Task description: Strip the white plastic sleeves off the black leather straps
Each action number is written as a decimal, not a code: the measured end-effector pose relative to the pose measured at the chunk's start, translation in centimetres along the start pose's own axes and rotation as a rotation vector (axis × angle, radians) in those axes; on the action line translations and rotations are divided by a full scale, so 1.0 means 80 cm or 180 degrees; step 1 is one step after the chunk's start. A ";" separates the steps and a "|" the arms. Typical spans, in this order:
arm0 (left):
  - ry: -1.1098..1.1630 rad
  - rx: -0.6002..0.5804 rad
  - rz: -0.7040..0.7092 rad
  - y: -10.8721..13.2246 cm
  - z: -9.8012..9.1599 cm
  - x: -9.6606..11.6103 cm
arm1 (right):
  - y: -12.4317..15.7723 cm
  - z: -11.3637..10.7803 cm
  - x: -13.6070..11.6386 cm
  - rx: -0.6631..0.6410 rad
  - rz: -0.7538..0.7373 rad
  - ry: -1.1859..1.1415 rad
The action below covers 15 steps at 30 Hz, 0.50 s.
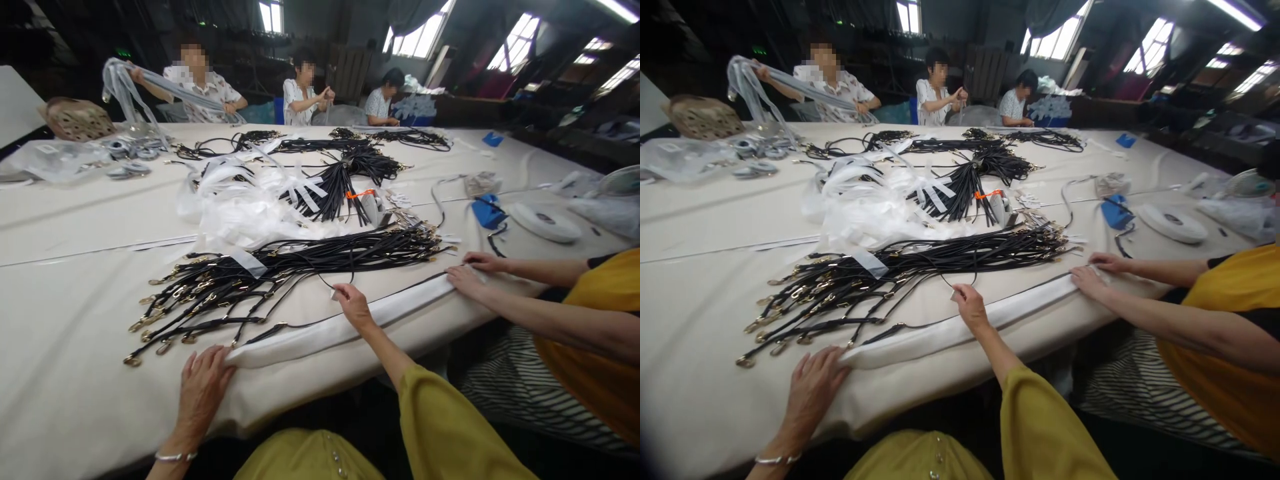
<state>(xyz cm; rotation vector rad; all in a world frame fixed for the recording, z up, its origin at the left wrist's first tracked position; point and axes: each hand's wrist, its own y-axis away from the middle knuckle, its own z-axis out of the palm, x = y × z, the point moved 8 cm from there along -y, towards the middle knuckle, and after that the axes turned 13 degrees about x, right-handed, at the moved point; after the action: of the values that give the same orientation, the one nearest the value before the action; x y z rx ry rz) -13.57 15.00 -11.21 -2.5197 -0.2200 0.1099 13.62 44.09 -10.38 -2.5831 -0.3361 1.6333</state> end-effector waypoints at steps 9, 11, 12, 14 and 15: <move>0.0923 -0.0344 0.0446 -0.053 0.042 0.121 | 0.068 -0.090 0.065 0.0621 0.1736 -0.0637; 0.1025 -0.0648 0.0349 -0.063 0.064 0.140 | 0.125 -0.096 0.084 0.0461 0.2243 -0.0745; 0.1040 -0.0786 0.0294 -0.066 0.073 0.146 | 0.153 -0.097 0.091 0.0376 0.2473 -0.0791; 0.1023 -0.0982 0.0216 -0.071 0.079 0.151 | 0.198 -0.095 0.100 0.0218 0.2855 -0.0904; 0.0998 -0.1043 0.0195 -0.073 0.078 0.152 | 0.215 -0.090 0.103 0.0141 0.3040 -0.1015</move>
<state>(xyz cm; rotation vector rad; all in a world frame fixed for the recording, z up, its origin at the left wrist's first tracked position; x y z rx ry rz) -3.19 25.46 -13.27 -2.8223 -0.0344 -0.3203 26.06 29.55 -17.48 -2.5699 1.0765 2.2316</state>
